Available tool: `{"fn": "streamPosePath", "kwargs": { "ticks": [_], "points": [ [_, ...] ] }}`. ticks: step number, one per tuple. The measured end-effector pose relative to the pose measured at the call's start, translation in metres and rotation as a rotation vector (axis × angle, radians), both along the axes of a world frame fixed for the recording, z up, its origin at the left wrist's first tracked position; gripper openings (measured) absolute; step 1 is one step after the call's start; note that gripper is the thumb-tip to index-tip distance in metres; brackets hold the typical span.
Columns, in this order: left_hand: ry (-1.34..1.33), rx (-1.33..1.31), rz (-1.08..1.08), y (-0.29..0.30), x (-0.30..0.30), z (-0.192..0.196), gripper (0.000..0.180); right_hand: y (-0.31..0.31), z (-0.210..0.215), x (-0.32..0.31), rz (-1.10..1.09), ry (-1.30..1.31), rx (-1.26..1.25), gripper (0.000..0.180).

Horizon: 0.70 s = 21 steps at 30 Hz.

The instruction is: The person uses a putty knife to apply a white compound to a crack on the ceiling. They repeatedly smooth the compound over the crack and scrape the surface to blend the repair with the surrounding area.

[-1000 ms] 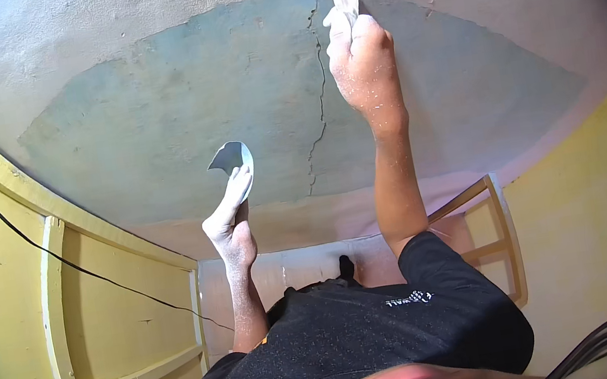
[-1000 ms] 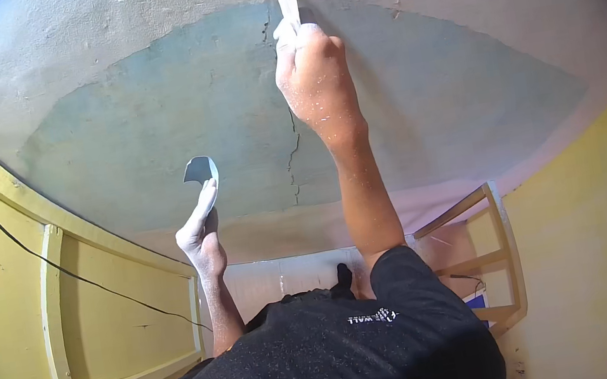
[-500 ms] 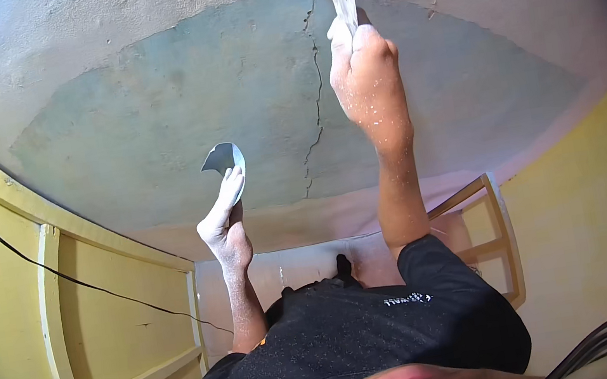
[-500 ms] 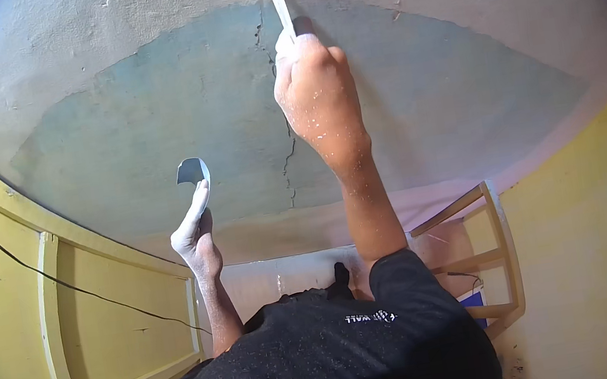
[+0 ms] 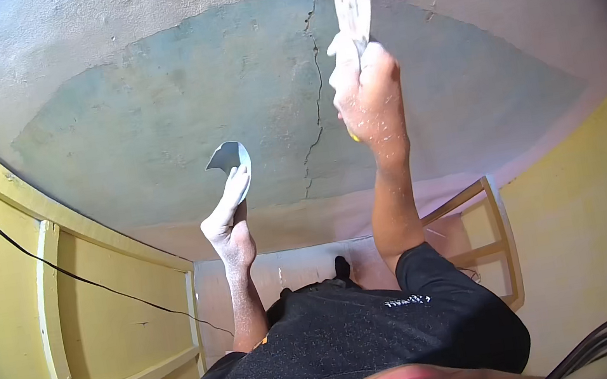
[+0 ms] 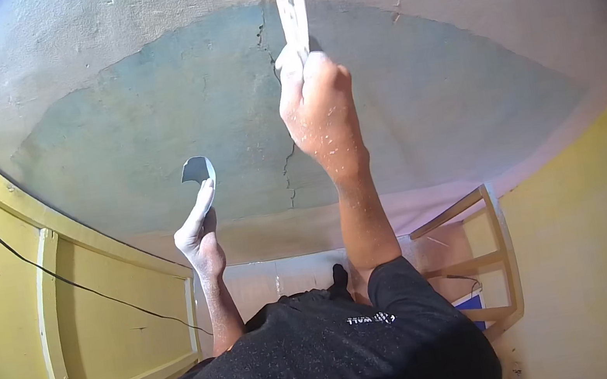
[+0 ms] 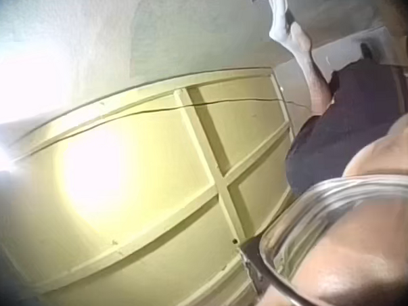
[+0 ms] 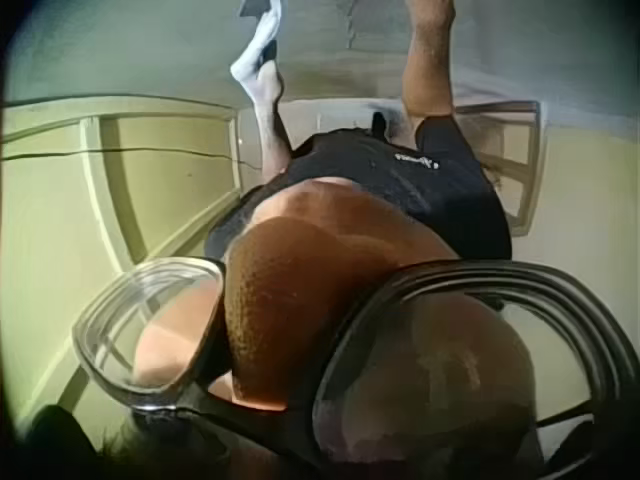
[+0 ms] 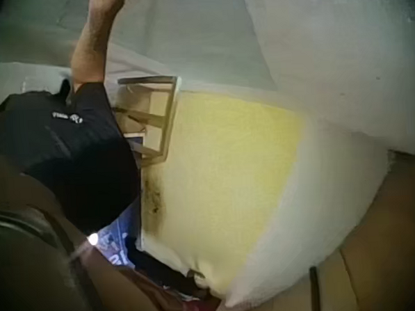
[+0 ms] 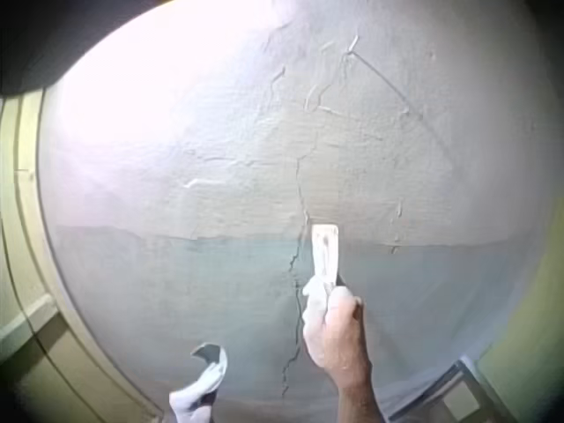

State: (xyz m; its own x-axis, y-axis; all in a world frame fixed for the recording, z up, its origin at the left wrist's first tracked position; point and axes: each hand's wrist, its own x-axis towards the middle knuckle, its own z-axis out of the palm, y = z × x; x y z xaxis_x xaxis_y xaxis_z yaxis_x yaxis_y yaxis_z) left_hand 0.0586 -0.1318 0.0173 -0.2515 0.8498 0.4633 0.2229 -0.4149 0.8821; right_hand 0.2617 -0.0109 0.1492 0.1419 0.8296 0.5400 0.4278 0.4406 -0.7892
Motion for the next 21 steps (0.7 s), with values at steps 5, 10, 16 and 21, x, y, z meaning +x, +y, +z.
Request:
{"fn": "streamPosePath", "kwargs": {
  "ticks": [5,10,16,21],
  "points": [
    [-0.041,0.020,0.003,0.001,0.004,0.000,0.045,0.010,0.022,0.010,0.048,0.042,0.001,0.035],
    [-0.075,-0.033,0.040,0.001,0.006,-0.001,0.042,0.015,0.022,0.002,-0.005,-0.021,0.051,0.037],
    [-0.092,-0.035,0.026,0.004,0.003,-0.005,0.045,0.019,0.018,-0.002,-0.067,-0.121,0.143,0.041],
    [-0.087,-0.013,0.017,0.008,0.005,-0.007,0.039,0.014,0.004,-0.007,-0.090,-0.160,0.160,0.041]
  ]
}}
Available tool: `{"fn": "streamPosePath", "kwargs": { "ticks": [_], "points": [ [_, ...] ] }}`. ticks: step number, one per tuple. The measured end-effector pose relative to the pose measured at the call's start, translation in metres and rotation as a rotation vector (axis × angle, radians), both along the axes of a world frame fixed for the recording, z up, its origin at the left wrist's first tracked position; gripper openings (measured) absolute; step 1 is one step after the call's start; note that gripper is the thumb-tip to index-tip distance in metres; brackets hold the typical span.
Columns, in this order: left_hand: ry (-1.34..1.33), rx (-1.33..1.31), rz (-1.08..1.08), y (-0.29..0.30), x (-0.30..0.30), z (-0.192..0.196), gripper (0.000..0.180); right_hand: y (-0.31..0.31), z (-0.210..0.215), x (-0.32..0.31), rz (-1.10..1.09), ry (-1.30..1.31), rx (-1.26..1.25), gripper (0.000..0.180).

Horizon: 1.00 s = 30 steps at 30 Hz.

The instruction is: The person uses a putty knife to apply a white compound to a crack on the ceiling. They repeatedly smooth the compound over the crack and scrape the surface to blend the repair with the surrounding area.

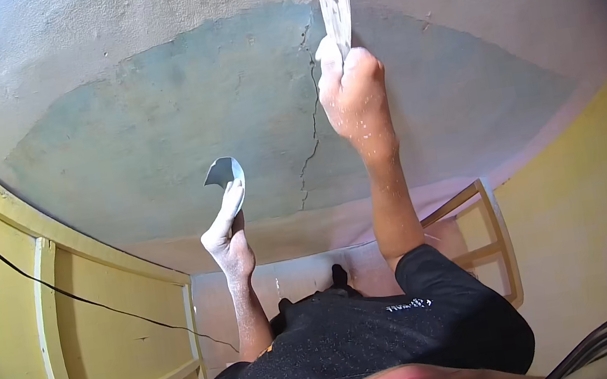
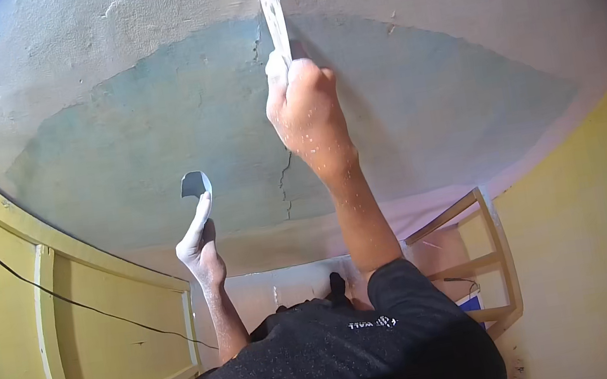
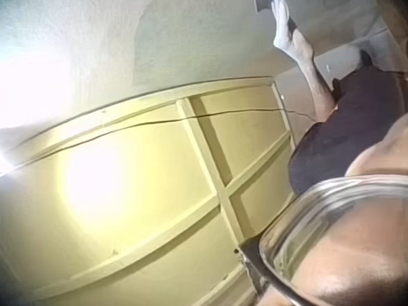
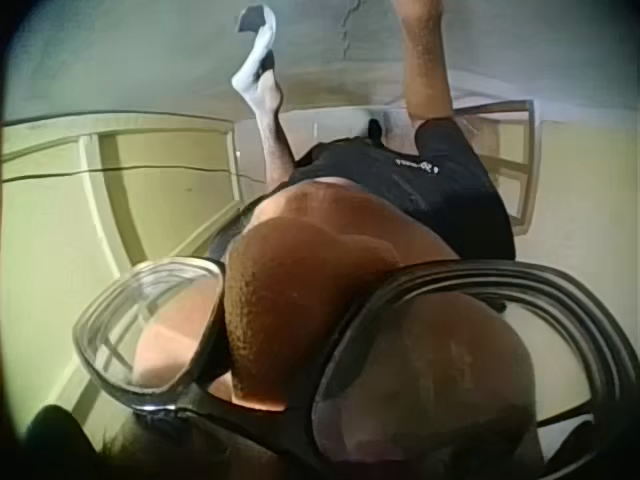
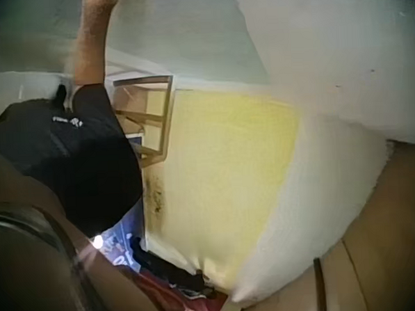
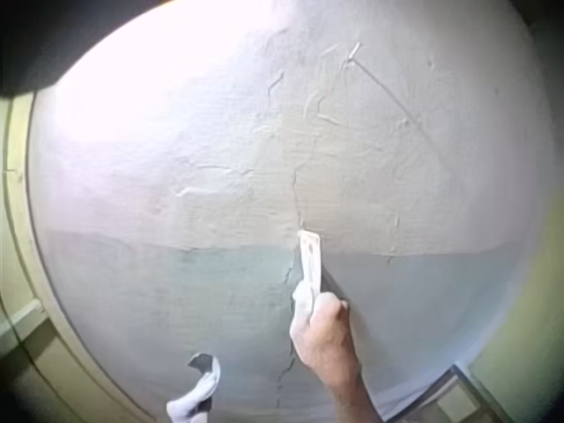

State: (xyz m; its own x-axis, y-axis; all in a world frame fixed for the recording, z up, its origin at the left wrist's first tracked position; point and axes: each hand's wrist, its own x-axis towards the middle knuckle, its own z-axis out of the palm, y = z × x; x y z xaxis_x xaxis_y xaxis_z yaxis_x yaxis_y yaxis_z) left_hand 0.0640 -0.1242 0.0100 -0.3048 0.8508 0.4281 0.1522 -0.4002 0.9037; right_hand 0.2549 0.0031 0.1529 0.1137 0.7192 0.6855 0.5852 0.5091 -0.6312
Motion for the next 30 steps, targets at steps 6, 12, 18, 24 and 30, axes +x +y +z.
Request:
{"fn": "streamPosePath", "kwargs": {
  "ticks": [6,12,18,24,30],
  "points": [
    [0.028,0.002,-0.022,0.005,-0.006,-0.011,0.042,-0.009,-0.022,-0.016,0.062,0.129,-0.225,0.033],
    [0.003,-0.016,-0.008,0.001,-0.003,-0.005,0.042,-0.017,-0.010,-0.004,0.159,0.230,-0.177,0.031],
    [0.057,0.027,0.020,0.004,0.000,0.000,0.054,0.001,0.013,0.008,0.121,0.191,-0.143,0.034],
    [0.033,0.026,0.038,0.002,0.002,-0.001,0.044,0.000,0.006,0.002,0.012,0.103,-0.113,0.036],
    [-0.064,0.011,0.005,-0.003,0.003,-0.003,0.041,0.003,-0.004,-0.004,0.109,0.231,-0.220,0.035]
  ]
}}
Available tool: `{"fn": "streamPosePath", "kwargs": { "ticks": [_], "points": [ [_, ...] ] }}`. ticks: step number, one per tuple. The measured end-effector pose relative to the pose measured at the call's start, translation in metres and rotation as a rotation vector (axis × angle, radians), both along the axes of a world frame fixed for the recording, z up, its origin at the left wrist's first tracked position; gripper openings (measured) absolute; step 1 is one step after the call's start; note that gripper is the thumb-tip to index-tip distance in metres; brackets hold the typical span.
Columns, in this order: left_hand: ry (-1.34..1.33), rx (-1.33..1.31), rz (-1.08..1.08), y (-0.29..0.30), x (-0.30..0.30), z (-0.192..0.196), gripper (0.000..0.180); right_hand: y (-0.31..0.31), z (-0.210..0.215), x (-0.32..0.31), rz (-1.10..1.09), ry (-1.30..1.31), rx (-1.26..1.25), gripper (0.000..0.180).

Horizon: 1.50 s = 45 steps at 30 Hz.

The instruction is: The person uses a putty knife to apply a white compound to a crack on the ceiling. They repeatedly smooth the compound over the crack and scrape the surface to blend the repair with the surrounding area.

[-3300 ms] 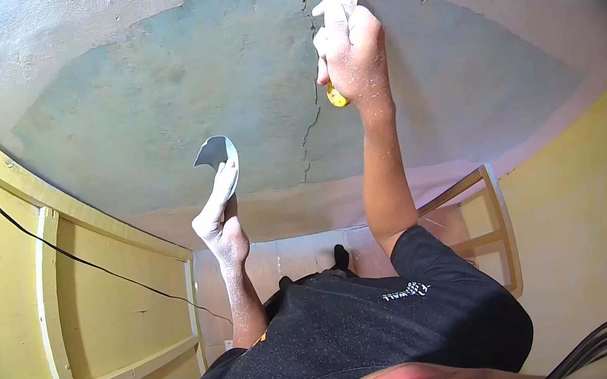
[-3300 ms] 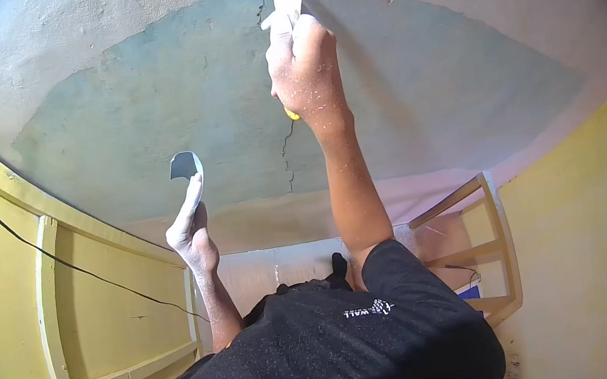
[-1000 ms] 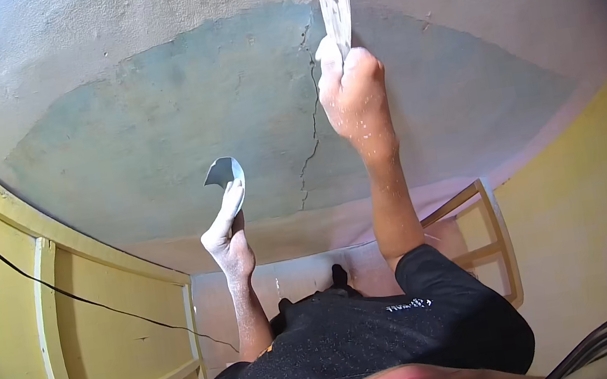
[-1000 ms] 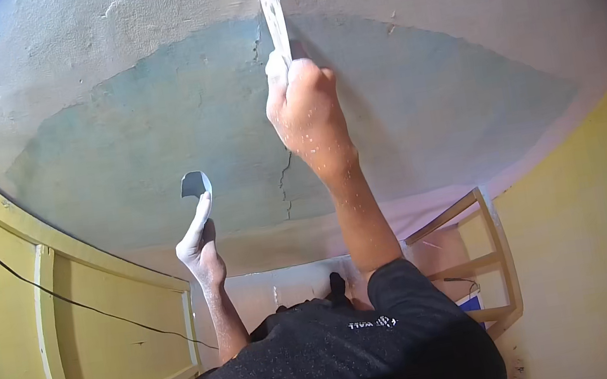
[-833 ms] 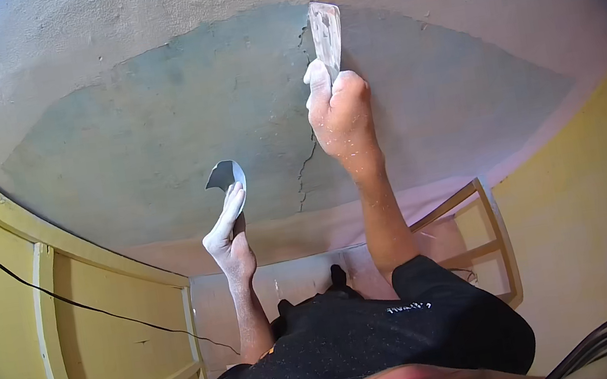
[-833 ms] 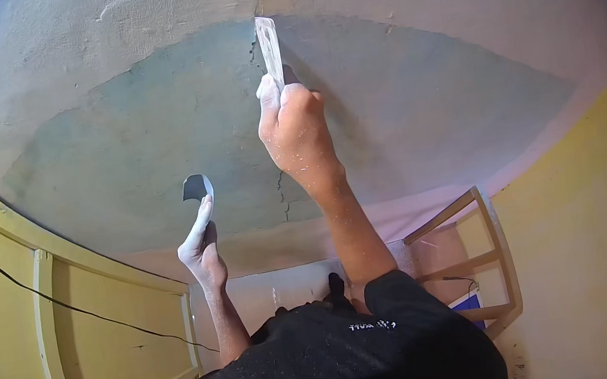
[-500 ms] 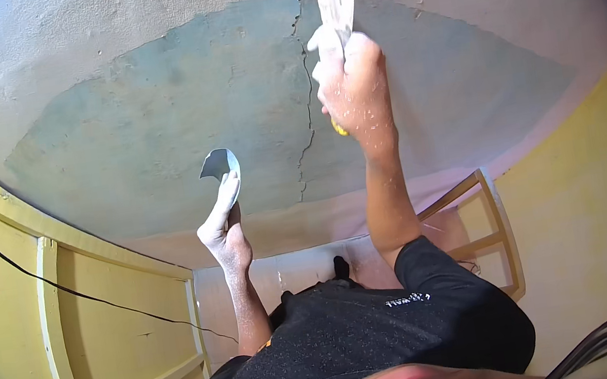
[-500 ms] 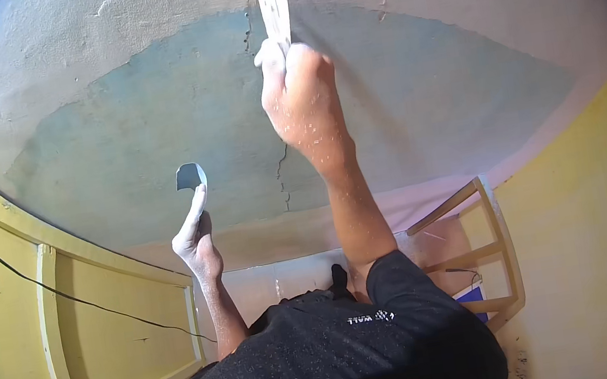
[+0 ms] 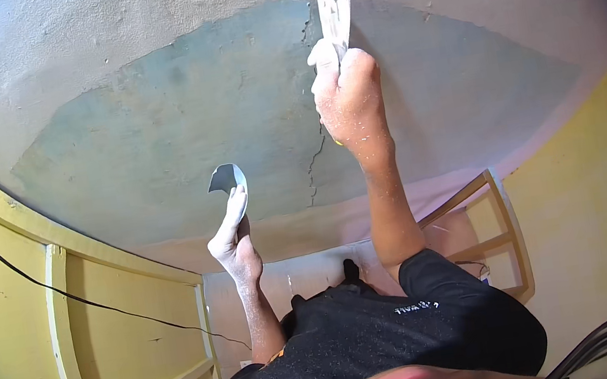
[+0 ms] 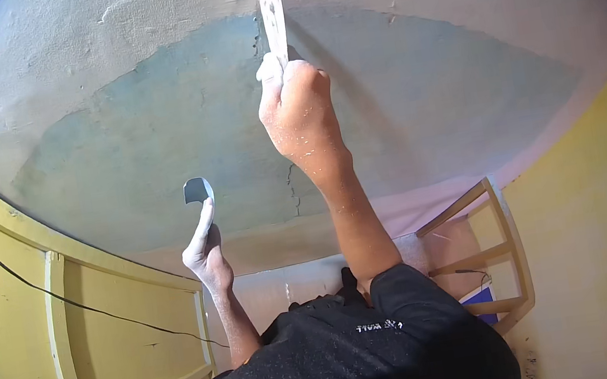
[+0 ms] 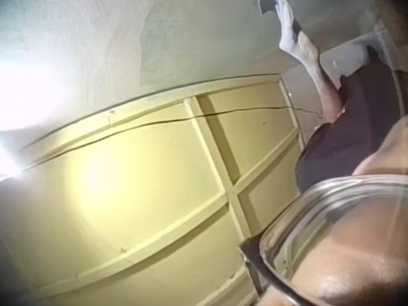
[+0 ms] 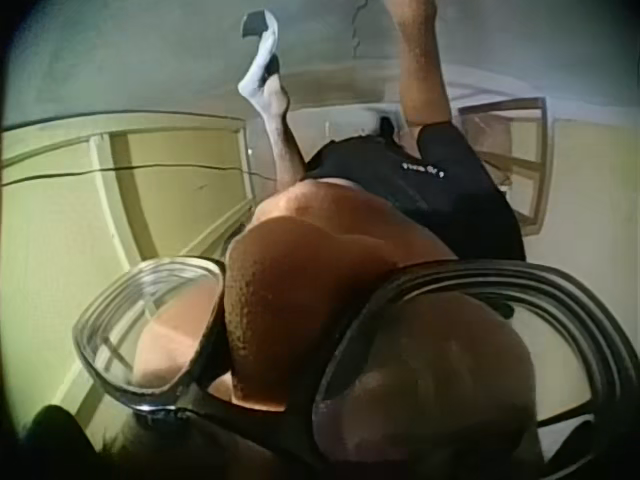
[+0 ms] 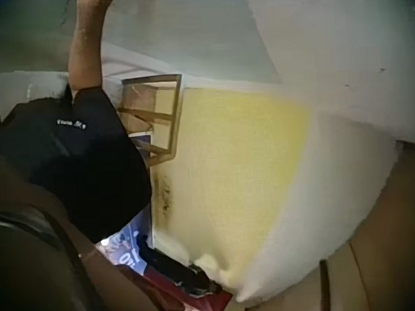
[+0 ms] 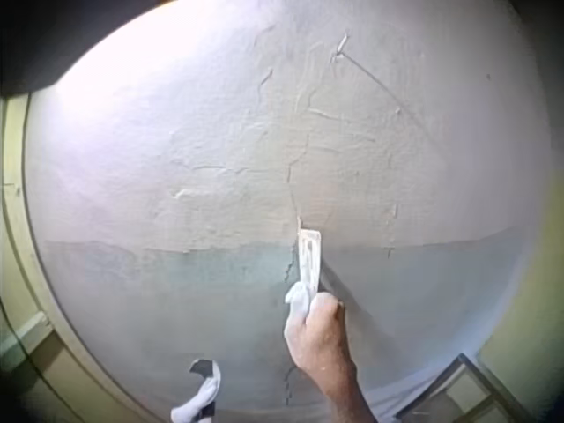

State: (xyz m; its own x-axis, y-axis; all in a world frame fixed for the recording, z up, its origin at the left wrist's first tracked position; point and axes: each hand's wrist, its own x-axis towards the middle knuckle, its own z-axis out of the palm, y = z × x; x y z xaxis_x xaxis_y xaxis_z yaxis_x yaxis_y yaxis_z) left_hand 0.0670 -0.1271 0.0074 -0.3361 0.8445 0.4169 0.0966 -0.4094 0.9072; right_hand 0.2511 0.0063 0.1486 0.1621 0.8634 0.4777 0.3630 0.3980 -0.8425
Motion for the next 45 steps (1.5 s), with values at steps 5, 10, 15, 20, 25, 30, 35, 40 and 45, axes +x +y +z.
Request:
{"fn": "streamPosePath", "kwargs": {
  "ticks": [5,10,15,20,25,30,35,40,45],
  "points": [
    [0.025,-0.006,0.001,-0.010,0.006,0.008,0.042,-0.015,0.003,0.005,0.033,0.018,-0.084,0.032],
    [-0.056,0.009,-0.014,-0.017,0.011,0.017,0.058,-0.007,0.017,0.020,0.083,0.052,0.016,0.034],
    [0.082,0.003,0.057,-0.023,0.017,0.023,0.048,-0.001,0.023,0.022,0.025,0.028,0.017,0.035],
    [0.091,0.024,0.053,-0.020,0.015,0.028,0.053,-0.001,0.020,0.025,0.025,0.085,0.033,0.033],
    [0.098,0.017,0.059,-0.009,0.009,0.018,0.045,-0.002,0.017,0.024,0.020,0.080,0.013,0.034],
    [0.122,0.016,0.043,0.004,0.004,0.004,0.052,0.005,0.004,0.006,-0.028,0.069,0.021,0.028],
    [0.080,-0.053,-0.014,0.007,-0.004,-0.004,0.051,0.003,-0.007,-0.016,0.005,0.117,0.005,0.029],
    [0.092,-0.045,-0.005,0.006,-0.004,0.005,0.050,0.001,-0.014,-0.019,0.005,0.124,-0.032,0.037],
    [0.129,-0.061,0.015,-0.002,0.001,0.008,0.043,-0.006,-0.009,-0.009,0.032,0.101,-0.049,0.035]
  ]
}}
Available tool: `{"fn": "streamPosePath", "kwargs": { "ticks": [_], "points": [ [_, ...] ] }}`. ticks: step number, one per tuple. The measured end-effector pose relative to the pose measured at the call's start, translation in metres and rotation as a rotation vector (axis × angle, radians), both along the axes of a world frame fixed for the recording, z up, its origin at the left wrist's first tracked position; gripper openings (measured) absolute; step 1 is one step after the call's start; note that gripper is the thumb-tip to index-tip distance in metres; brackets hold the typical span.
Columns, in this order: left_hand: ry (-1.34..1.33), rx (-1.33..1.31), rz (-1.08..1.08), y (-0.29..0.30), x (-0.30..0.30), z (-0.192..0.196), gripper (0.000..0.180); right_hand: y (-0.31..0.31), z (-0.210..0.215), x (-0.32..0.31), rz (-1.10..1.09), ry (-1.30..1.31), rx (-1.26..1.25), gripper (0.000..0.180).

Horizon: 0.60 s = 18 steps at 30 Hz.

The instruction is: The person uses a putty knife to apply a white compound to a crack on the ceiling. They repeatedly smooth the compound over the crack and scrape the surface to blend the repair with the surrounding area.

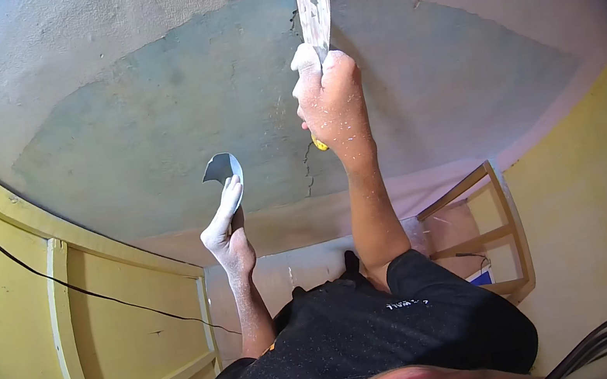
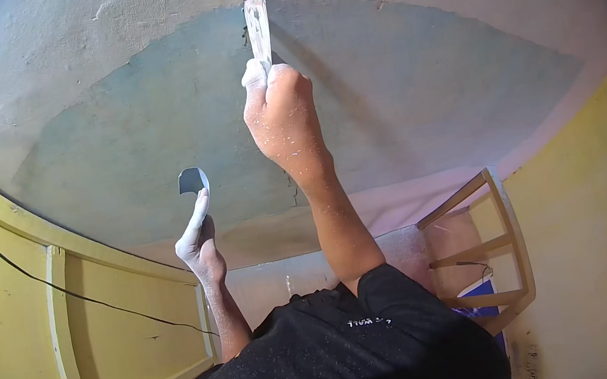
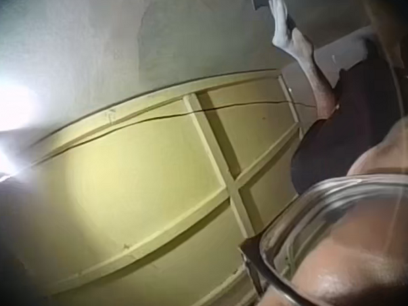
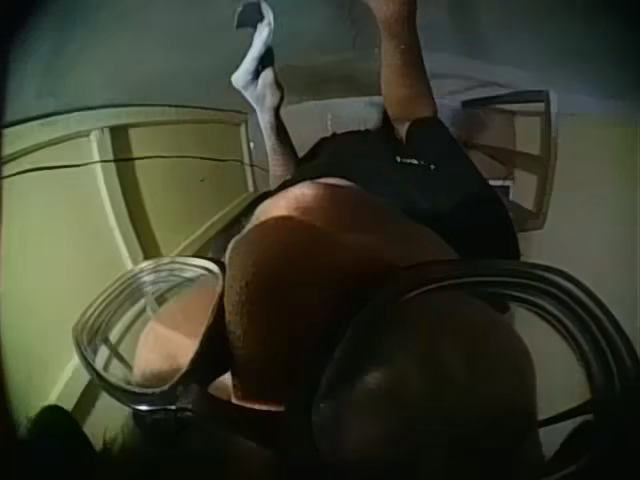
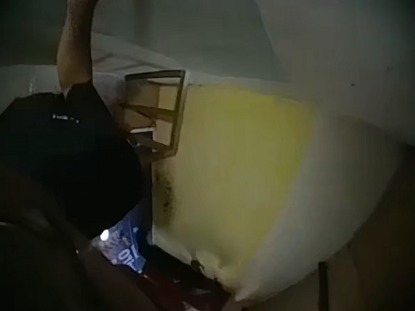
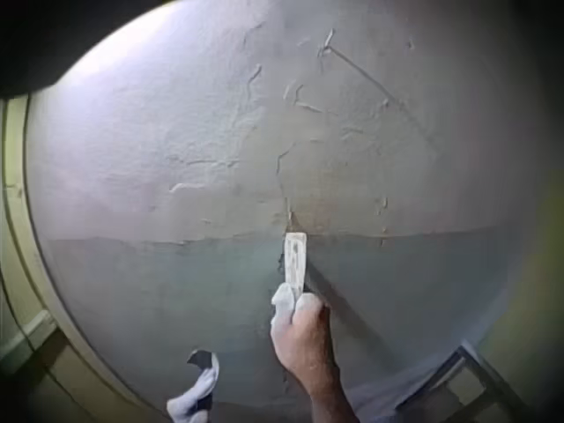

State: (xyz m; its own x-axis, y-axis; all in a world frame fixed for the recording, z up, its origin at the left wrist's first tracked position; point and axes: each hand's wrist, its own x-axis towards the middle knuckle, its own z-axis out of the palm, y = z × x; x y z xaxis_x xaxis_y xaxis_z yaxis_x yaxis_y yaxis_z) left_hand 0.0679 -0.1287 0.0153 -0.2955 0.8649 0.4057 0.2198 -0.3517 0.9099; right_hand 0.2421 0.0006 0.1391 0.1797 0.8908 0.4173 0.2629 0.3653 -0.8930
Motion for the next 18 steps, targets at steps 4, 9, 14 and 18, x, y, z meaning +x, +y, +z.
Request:
{"fn": "streamPosePath", "kwargs": {
  "ticks": [4,9,14,18],
  "points": [
    [-0.073,0.074,-0.034,-0.006,0.005,0.008,0.057,-0.001,0.002,0.007,0.050,-0.030,-0.066,0.029],
    [-0.063,0.076,-0.004,-0.010,0.012,0.017,0.057,-0.010,0.013,0.018,0.005,-0.029,-0.065,0.035],
    [-0.085,0.046,0.047,-0.012,0.013,0.011,0.054,-0.041,0.035,0.037,0.064,0.056,-0.190,0.032],
    [0.007,0.046,0.055,-0.009,0.013,0.007,0.050,-0.026,0.034,0.042,0.048,0.028,-0.115,0.035]
  ]
}}
